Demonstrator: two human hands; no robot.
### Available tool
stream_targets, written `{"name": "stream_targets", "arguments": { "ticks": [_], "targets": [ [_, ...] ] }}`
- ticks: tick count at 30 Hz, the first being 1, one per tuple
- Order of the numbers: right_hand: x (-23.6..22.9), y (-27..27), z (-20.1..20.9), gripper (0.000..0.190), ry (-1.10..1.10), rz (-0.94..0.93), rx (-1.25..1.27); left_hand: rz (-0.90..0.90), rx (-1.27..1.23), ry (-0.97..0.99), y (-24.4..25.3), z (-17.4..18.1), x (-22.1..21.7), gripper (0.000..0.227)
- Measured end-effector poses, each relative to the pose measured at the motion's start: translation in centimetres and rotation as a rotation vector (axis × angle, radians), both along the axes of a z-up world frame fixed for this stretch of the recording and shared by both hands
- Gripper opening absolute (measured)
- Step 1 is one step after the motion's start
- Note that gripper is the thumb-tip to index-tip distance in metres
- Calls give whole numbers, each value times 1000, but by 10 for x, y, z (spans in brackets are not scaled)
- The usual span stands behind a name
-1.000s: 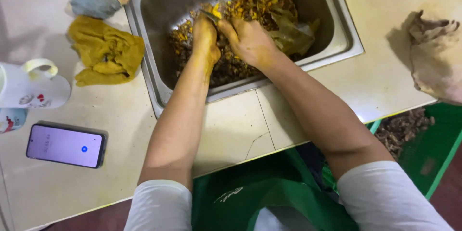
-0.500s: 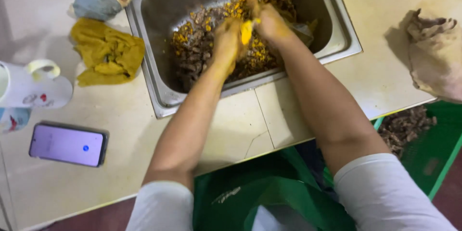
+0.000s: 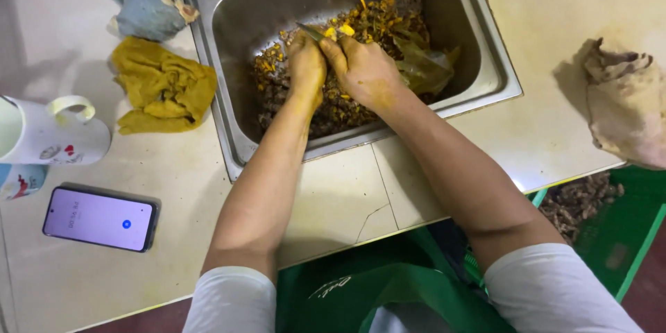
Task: Mixing and scraping organic material in a sink using hands and a small knife
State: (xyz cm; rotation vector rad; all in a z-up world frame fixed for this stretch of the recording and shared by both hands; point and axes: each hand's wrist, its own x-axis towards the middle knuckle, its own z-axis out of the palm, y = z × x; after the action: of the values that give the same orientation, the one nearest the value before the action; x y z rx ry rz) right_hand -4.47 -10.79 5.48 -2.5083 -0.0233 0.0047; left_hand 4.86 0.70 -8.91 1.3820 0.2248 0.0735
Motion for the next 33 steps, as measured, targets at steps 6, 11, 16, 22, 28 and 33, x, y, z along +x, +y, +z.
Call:
{"name": "stream_targets", "arguments": {
  "ticks": [6, 11, 16, 22, 28, 33],
  "targets": [
    [18, -44, -34, 48, -24, 5, 217, -79, -5, 33, -22, 77, -65, 15],
    [31, -46, -37, 76, 61, -172, 435, -69, -194, 86, -8, 52, -31, 18],
    [-5, 3, 4, 64, 131, 44, -105, -41, -302, 252, -3, 49, -33, 24],
    [35, -20, -37, 44, 69, -73, -93, -147, -244, 274, -6, 52, -43, 20],
    [30, -51, -37, 72, 123, -164, 417, -212, -608, 463, 0, 101, -46, 42],
    [6, -19, 6, 61, 19, 149, 209, -124, -565, 498, 8, 54, -19, 33]
  ]
}}
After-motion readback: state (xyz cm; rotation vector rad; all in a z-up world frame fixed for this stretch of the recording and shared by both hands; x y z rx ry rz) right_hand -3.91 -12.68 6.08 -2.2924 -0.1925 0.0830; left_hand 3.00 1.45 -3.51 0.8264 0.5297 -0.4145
